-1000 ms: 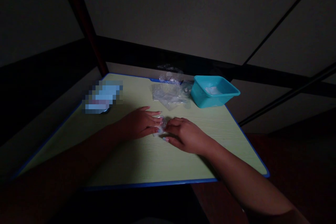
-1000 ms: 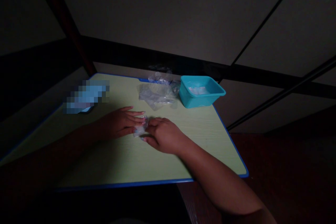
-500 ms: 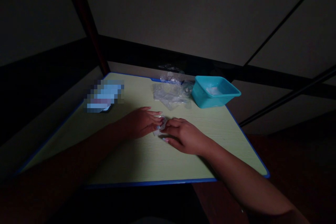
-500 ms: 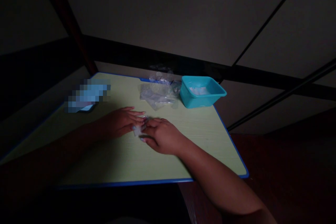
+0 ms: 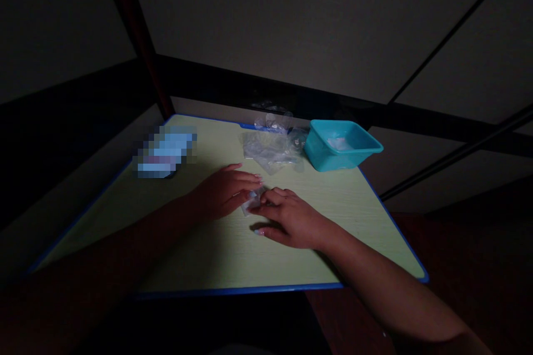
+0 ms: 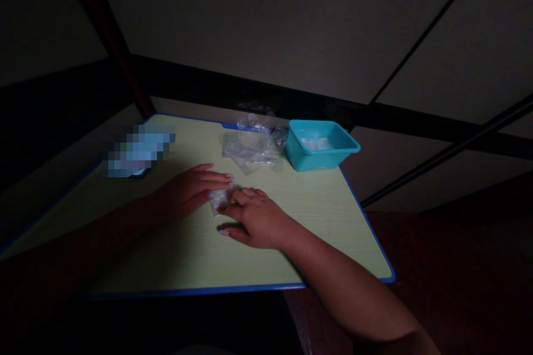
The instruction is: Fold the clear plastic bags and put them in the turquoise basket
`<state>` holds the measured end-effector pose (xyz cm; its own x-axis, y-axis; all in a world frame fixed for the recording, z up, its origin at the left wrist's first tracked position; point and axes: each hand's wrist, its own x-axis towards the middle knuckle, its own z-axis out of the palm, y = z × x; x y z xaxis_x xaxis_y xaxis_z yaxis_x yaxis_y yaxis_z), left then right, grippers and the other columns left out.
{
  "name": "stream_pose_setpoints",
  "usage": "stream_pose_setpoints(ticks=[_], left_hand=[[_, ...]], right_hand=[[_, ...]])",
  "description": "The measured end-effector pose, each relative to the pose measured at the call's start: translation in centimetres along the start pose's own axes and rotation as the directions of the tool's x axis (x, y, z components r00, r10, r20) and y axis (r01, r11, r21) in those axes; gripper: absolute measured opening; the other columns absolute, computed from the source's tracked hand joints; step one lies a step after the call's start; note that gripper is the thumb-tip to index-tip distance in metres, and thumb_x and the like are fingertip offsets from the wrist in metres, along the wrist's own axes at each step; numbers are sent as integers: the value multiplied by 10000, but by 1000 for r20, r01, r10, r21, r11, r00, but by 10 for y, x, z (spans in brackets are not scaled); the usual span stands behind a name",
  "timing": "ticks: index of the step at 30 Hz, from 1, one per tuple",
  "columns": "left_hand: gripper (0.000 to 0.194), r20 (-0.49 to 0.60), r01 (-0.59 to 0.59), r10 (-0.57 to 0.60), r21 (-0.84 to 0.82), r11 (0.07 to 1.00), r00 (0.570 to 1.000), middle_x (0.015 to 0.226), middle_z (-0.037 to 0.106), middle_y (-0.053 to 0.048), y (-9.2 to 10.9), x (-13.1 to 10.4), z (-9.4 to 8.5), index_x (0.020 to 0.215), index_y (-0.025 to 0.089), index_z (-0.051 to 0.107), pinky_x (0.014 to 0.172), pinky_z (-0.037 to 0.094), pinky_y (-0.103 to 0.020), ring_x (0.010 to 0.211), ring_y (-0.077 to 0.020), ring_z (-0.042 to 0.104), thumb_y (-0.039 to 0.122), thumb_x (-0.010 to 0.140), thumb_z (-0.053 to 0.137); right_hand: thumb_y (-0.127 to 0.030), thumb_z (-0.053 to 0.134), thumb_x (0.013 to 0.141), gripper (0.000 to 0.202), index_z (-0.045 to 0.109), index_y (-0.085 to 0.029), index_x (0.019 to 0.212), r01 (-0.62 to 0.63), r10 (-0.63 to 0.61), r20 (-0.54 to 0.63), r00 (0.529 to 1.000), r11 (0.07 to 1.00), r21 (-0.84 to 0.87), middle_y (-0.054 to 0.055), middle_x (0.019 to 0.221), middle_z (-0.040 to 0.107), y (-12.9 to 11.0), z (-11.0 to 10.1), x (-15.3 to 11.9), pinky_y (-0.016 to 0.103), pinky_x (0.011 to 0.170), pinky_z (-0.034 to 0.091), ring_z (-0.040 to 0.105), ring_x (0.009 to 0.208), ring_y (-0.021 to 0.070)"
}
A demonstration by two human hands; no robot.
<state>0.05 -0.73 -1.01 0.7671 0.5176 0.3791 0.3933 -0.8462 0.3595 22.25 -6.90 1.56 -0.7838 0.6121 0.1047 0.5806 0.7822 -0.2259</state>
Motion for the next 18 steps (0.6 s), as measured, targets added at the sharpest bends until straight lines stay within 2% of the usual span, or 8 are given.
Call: stream_pose_setpoints(ticks=[2,6,9,12,15,18], left_hand=[[596,-16,-34,33,-78,996,999,1282,635,-90,3,0,1,1261,199,578,1083,316,-444,1188,-217,576,541,980,179],[724,94,-63,84,-210,976,992,1406,522,-126,10,-1,5,1436,168,394,1099,311,-427,1280,-262,495,633,949,126],[741,179,-11,57,-248,969,982,1517,367,-115,11,-3,8,1510,174,232,1141,240,-427,1388,-275,350,639,945,112],[664,273,63,4,-237,969,962,1563,269,-76,11,-4,9,1530,220,126,1178,100,-463,1438,-245,243,583,974,112],[595,349,149,-84,-166,975,934,1566,257,-74,15,-4,5,1522,227,153,1170,20,-519,1448,-235,214,513,1001,123],[523,415,186,-136,-82,979,900,1562,268,-69,21,-1,0,1481,234,290,1158,38,-548,1448,-240,213,433,1016,161]], right_hand=[[-430,583,890,445,602,-170,1250,-6,6,8,1000,1000,-10,131,1157,564,-1,-1,0,414,919,395,494,1093,259],[-433,583,889,429,608,-170,1227,-19,20,28,999,999,-26,132,1208,561,-3,-3,0,419,919,394,482,1136,273],[-429,584,889,416,613,-167,1210,-18,19,32,999,999,-35,135,1248,550,-5,-4,-1,422,923,399,479,1154,278],[-424,589,885,418,613,-158,1207,-12,13,29,999,999,-38,136,1246,555,-6,-4,-1,422,933,402,481,1157,279],[-424,586,888,410,616,-160,1200,-5,6,20,1000,999,-35,131,1213,573,-6,-3,-1,423,942,400,484,1158,276],[-431,588,888,397,624,-165,1180,-3,3,11,1000,999,-36,127,1184,586,-5,-2,0,427,937,402,492,1149,275]])
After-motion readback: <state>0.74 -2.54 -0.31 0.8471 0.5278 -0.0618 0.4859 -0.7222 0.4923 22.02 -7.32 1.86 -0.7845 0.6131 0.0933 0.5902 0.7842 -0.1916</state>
